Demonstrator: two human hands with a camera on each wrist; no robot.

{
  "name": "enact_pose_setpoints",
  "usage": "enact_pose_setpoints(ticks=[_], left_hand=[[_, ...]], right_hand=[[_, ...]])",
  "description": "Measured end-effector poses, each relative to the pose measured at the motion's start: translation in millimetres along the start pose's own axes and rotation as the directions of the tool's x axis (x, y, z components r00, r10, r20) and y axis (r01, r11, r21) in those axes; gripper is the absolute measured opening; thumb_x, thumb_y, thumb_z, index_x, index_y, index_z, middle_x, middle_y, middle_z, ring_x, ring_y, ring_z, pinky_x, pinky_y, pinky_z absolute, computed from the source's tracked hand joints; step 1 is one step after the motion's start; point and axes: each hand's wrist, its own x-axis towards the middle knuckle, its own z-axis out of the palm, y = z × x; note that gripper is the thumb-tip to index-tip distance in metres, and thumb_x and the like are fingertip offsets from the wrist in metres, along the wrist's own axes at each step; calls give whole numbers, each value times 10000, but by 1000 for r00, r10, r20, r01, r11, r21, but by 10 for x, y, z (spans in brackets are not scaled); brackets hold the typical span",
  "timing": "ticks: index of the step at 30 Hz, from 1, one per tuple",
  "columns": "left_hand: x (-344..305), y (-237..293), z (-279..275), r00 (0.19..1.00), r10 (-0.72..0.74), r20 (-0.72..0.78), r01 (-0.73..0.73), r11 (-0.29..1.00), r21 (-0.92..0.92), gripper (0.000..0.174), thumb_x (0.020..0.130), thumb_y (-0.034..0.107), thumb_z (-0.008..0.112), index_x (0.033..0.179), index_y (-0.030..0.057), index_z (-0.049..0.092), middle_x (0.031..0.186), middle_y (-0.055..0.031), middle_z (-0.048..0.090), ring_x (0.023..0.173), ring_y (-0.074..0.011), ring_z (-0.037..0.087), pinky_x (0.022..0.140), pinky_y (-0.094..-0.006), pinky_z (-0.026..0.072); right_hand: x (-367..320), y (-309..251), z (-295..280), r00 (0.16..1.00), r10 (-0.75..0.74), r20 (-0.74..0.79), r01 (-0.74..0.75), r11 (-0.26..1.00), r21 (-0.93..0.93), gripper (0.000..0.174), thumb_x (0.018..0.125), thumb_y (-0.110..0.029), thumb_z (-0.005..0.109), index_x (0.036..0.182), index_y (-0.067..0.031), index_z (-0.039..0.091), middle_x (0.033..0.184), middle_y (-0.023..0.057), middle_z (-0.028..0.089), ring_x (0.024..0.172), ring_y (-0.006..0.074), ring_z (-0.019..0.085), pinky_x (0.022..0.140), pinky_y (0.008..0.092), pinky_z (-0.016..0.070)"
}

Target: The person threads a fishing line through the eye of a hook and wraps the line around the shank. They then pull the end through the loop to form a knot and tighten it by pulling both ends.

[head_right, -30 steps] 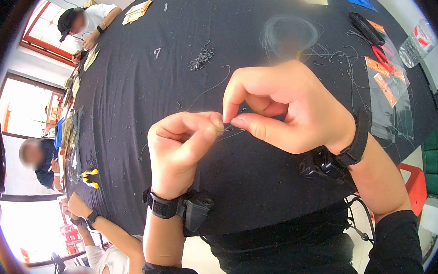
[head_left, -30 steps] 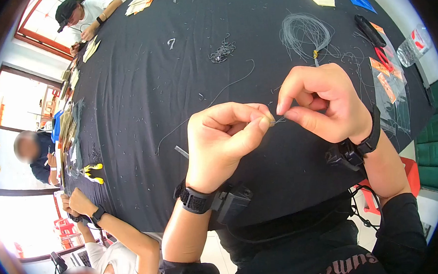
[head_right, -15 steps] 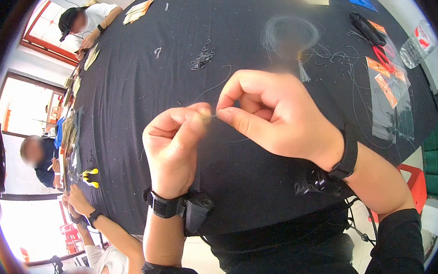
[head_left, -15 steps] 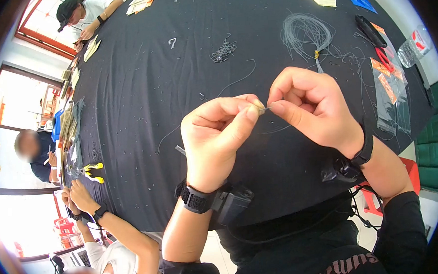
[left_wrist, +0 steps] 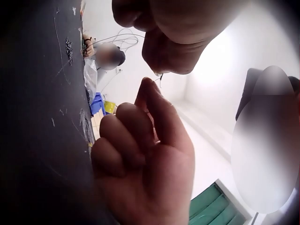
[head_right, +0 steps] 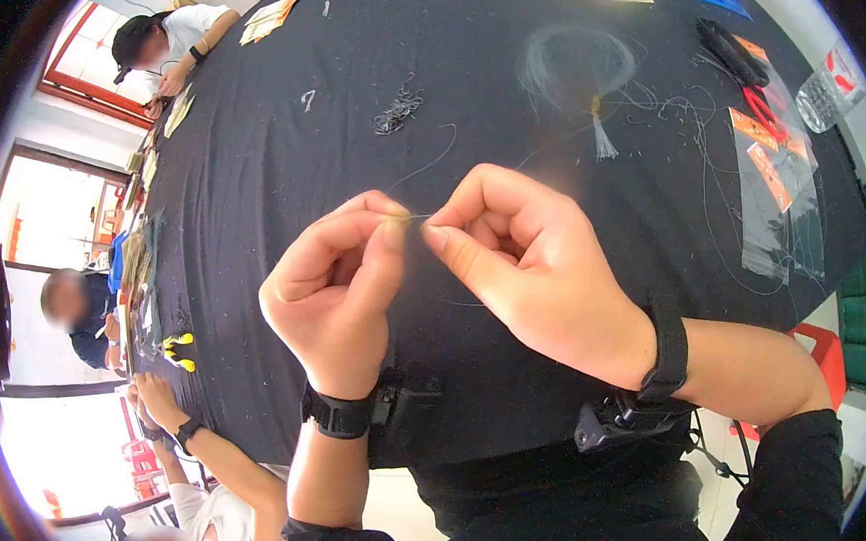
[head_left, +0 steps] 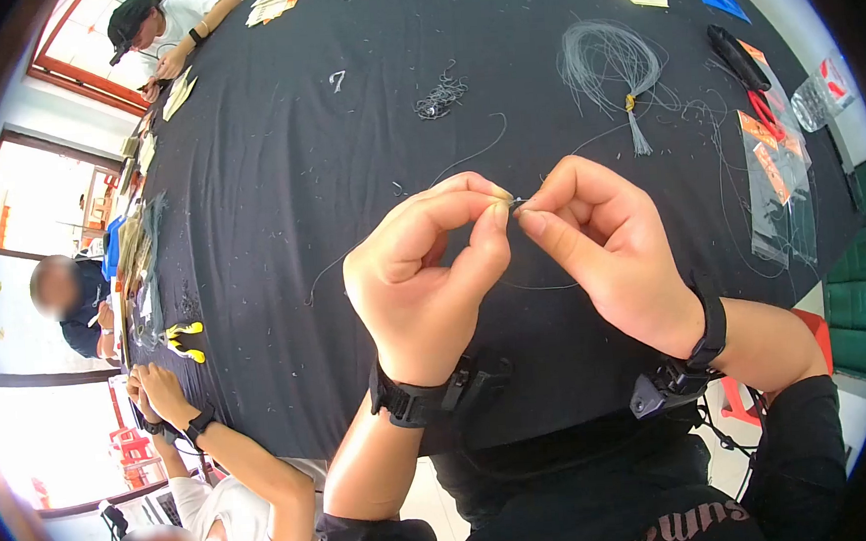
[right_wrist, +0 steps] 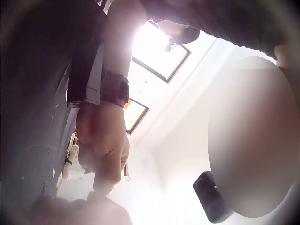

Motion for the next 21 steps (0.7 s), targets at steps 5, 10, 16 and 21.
enact_pose_setpoints(ticks=[5,10,16,21], left_hand=[[69,-77,-11,959,277,53,-276,879,388,168,702,-50,762,825,41,693,865,-55,732,682,-157,659,618,-246,519],[162,-118,-41,867,464,182,-488,720,494,201,653,-58,763,792,39,655,865,-42,720,579,-166,559,554,-266,471],[187,-125,-52,843,471,261,-535,672,513,196,662,-51,761,794,34,643,870,-38,714,558,-171,527,542,-285,459],[194,-115,-65,845,430,316,-534,674,510,193,664,-39,768,789,33,639,871,-38,714,565,-178,534,551,-287,463]], right_hand=[[-12,32,-8,1000,-12,10,13,995,-96,68,971,-44,626,930,-17,580,675,-83,479,599,-22,369,519,182,280],[-6,5,-8,999,39,-9,-40,987,-159,61,945,-39,637,902,-15,601,641,-77,460,582,-6,368,513,202,282],[9,-7,-39,1000,13,-14,-17,960,-279,68,901,-50,674,866,-6,636,607,-51,471,560,15,387,499,227,295],[110,-139,-155,992,-100,71,122,868,-482,73,873,-53,693,835,-8,649,558,-31,452,533,27,393,484,242,301]])
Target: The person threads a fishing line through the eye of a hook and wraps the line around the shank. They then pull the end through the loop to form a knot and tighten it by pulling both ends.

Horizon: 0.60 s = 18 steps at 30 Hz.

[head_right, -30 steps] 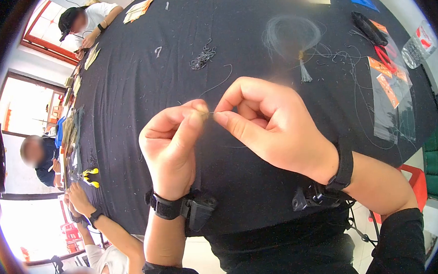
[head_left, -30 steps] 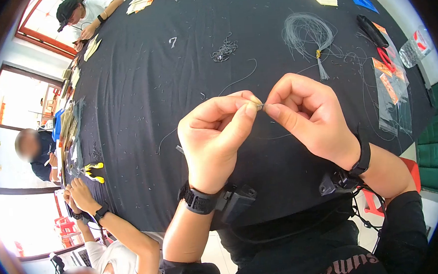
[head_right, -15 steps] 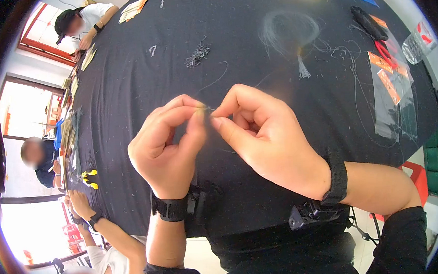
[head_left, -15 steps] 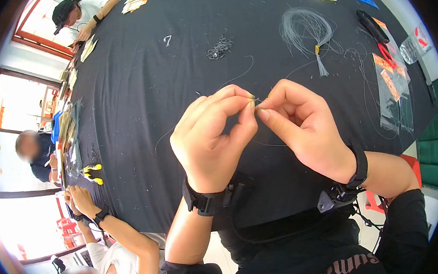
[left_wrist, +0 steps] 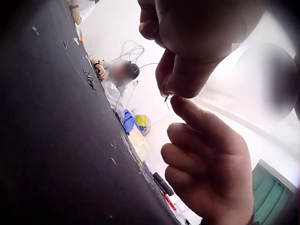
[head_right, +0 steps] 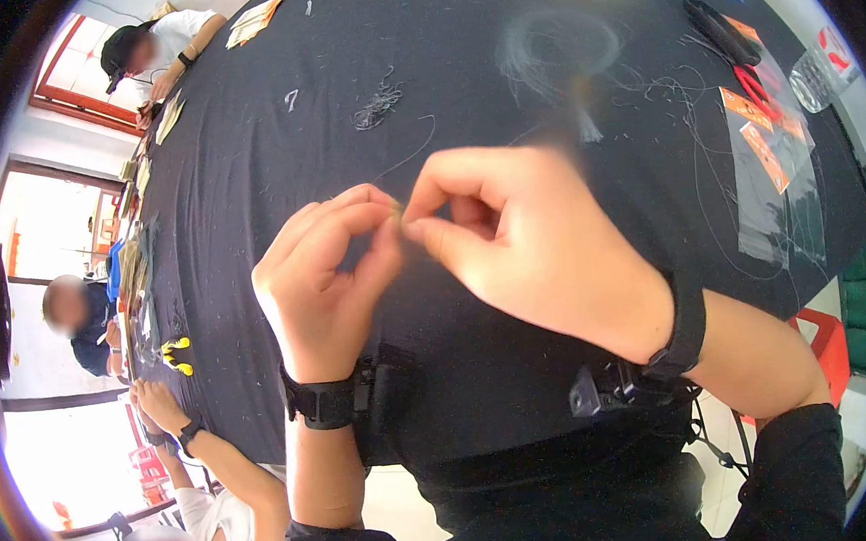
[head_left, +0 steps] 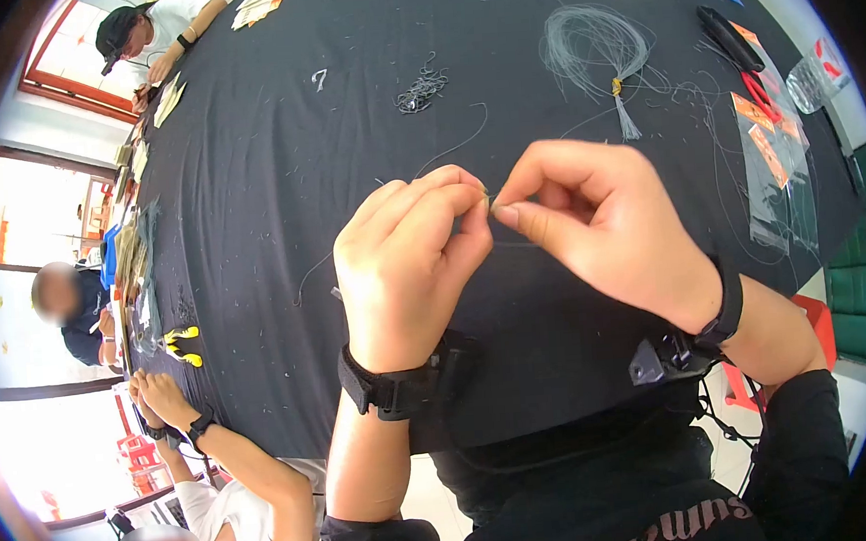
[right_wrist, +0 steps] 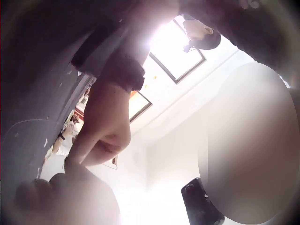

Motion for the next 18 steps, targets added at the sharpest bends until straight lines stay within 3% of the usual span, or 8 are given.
enact_pose_setpoints(ticks=[2,3,9,14,18], left_hand=[[-2,7,-14,1000,2,14,-2,1000,-11,191,667,-38,767,788,34,639,870,-38,714,567,-181,537,554,-288,465],[-6,13,-14,1000,-1,27,2,999,-34,189,667,-39,765,789,35,640,870,-37,714,567,-182,539,555,-288,466],[-5,52,-48,995,-46,88,58,988,-142,185,671,-41,761,801,42,659,865,-33,725,593,-175,580,576,-274,483],[-20,71,-85,981,-146,130,175,954,-243,166,692,-32,760,811,54,682,866,-29,739,652,-160,637,615,-256,507],[-50,40,-91,963,-209,168,254,910,-326,94,767,-90,699,840,-31,691,912,-93,731,756,-112,646,662,-219,503]], right_hand=[[50,0,-77,997,-72,5,72,995,-74,71,873,-49,692,830,-10,651,545,-31,449,526,26,392,479,244,302],[54,-25,-119,999,-45,26,47,994,-98,44,870,4,711,864,-12,670,646,-51,496,586,14,404,528,205,316],[114,-27,-198,997,-73,30,76,986,-151,33,877,-17,719,879,-17,686,665,-51,539,590,11,420,535,199,330],[118,-27,-208,997,-55,46,59,992,-107,46,882,-45,732,886,-20,694,672,-57,545,595,6,426,543,194,336],[139,-20,-206,993,-114,25,115,990,-85,63,881,-56,740,885,-21,689,669,-59,539,592,3,418,542,191,334]])
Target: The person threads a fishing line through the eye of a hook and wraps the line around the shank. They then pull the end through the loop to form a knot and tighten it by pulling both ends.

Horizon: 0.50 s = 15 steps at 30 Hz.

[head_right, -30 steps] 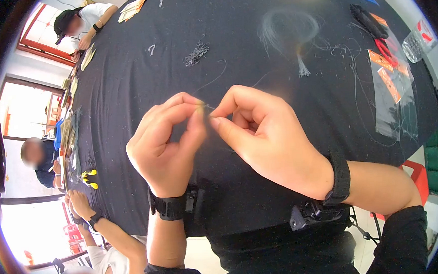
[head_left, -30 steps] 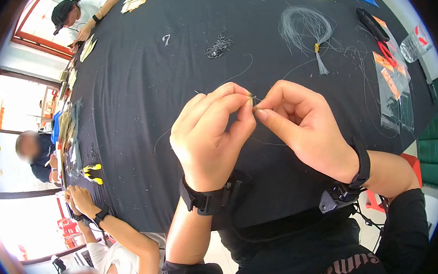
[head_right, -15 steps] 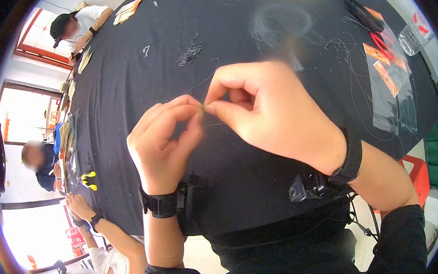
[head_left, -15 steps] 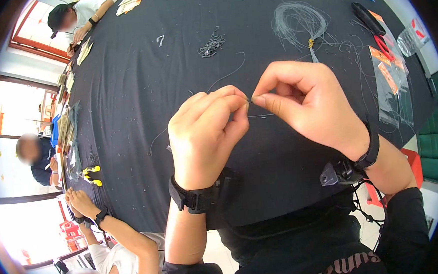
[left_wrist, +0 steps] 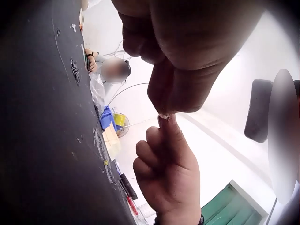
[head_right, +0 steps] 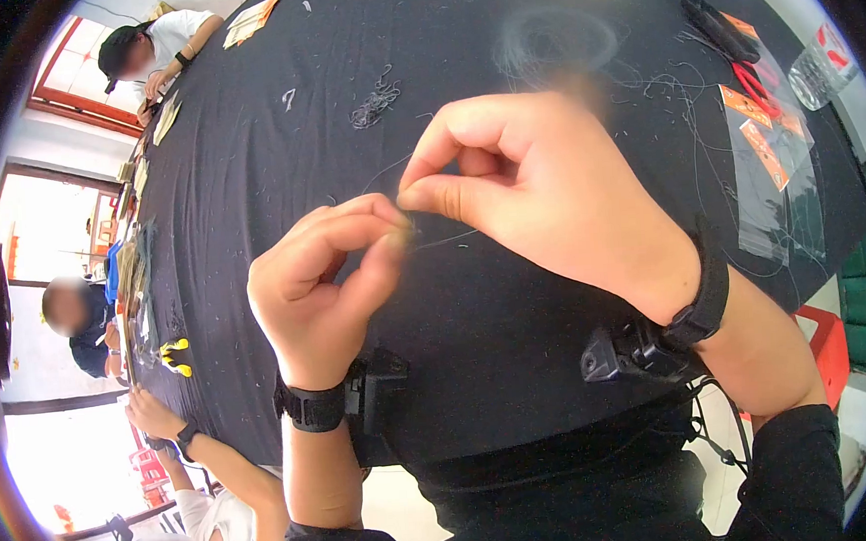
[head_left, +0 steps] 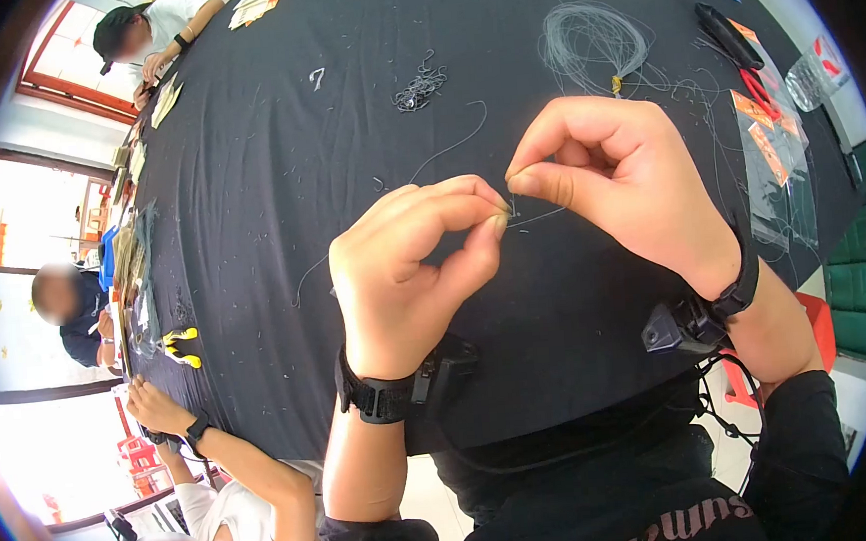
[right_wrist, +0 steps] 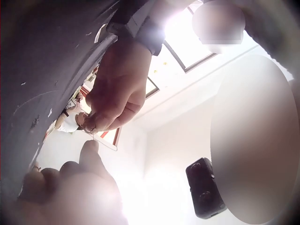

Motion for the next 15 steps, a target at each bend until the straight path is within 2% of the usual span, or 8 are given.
enact_pose_setpoints(ticks=[2,5,8,11,15], left_hand=[[-18,-7,11,998,-68,-16,68,997,-39,75,799,-84,696,863,-47,697,937,-100,728,784,-100,647,675,-206,507],[-34,-34,87,966,-197,-165,169,971,-171,81,770,4,753,840,29,721,875,-56,750,662,-91,625,592,-233,482],[-48,-21,63,933,-330,-144,297,932,-209,84,794,13,746,877,21,741,885,-57,753,640,-33,563,552,-203,424],[-51,-34,82,934,-322,-158,285,933,-220,98,792,16,744,890,21,750,892,-44,755,616,-5,507,527,-185,373],[-45,4,75,925,-352,-144,321,926,-198,103,790,23,746,893,18,751,896,-46,756,603,-2,496,522,-186,372]], right_hand=[[2,-9,-13,1000,-20,7,20,1000,-20,66,885,-57,735,883,-22,679,659,-62,524,587,2,414,538,193,328],[-3,-34,-31,999,-22,29,24,999,-49,70,891,-57,724,879,-23,664,640,-64,499,571,4,404,528,196,315],[-17,-41,-26,999,0,53,3,999,-50,70,895,-56,715,877,-26,655,619,-66,473,554,6,391,518,199,298],[-24,-20,-7,998,9,68,-8,1000,-23,51,891,-54,709,883,-23,669,579,-58,460,531,18,388,495,219,294],[-19,-27,-11,997,7,82,-5,1000,-23,44,889,-51,705,889,-17,678,560,-48,468,522,25,392,488,228,298]])
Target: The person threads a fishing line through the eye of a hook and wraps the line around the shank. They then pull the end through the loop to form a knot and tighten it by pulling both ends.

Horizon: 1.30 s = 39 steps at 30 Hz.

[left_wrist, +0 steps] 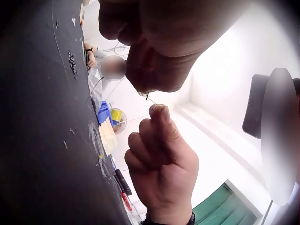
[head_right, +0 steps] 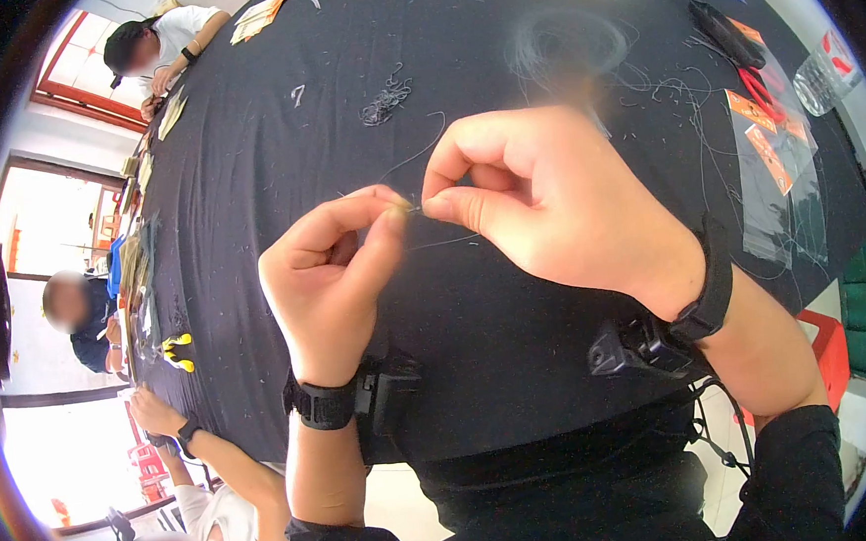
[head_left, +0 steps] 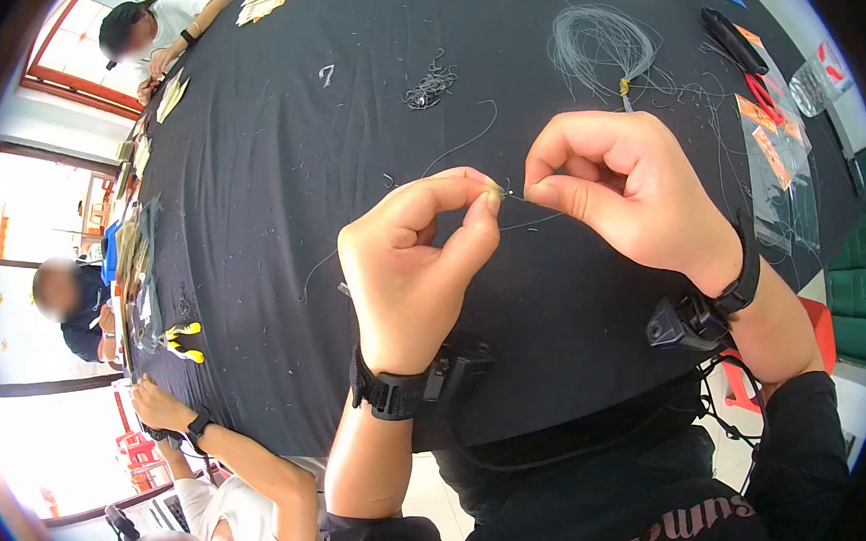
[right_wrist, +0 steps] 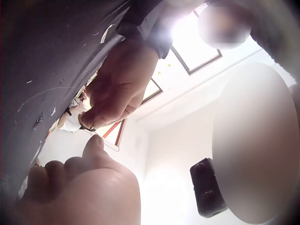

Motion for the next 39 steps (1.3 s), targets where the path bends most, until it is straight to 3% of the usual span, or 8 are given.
enact_pose_setpoints(ticks=[12,15,18,21,24,30,33,39], left_hand=[[-9,46,12,985,95,144,-113,986,124,118,778,26,750,895,15,738,906,-103,753,804,-175,723,705,-265,552],[-20,65,22,982,56,179,-73,994,85,123,784,32,752,904,12,740,911,-107,752,826,-174,726,723,-262,555],[-30,60,19,976,53,212,-60,998,27,129,792,31,750,919,10,743,931,-112,753,850,-166,726,739,-260,557],[-34,73,22,971,45,233,-24,996,-91,95,832,-35,723,926,-30,734,938,-80,746,754,-45,623,637,-170,469],[-46,84,48,977,33,212,12,978,-210,80,847,-55,705,924,-44,725,954,-96,742,757,-52,625,640,-172,478],[-52,142,23,976,-39,212,99,955,-279,59,868,-56,692,921,-51,718,977,-107,738,759,-55,624,633,-180,482],[-51,123,8,981,-63,186,114,954,-278,99,866,-31,707,962,-45,726,983,-91,737,831,-75,659,720,-199,530],[-15,95,-26,989,-123,79,143,925,-352,74,886,-24,700,950,-55,720,969,-76,730,757,-34,617,657,-150,480]], right_hand=[[13,21,16,996,-88,28,88,996,-19,37,877,-8,700,890,-12,666,576,2,522,543,61,451,519,243,356],[21,69,9,993,-114,27,114,993,-33,71,864,44,702,858,2,646,690,2,603,595,26,513,544,199,390],[30,78,14,994,-108,-6,108,994,20,63,859,-22,728,890,-10,674,618,13,577,560,55,486,527,236,378],[49,88,28,988,-139,-65,142,988,52,77,845,-42,752,889,-14,696,628,5,599,559,43,495,528,228,384],[35,26,5,995,-45,-94,48,998,28,89,821,-5,774,867,-18,699,705,-28,631,610,1,520,542,180,378],[42,16,-25,993,20,-112,-22,1000,-13,105,817,-72,803,839,-48,702,638,-82,518,561,-4,385,520,185,290],[44,21,-8,987,-8,-159,-1,998,-57,112,836,-83,790,836,-48,684,635,-85,501,565,-5,379,522,188,288],[43,-31,-53,991,-11,-134,14,1000,22,142,872,-102,763,852,-29,643,607,-73,520,567,-3,437,514,191,323]])
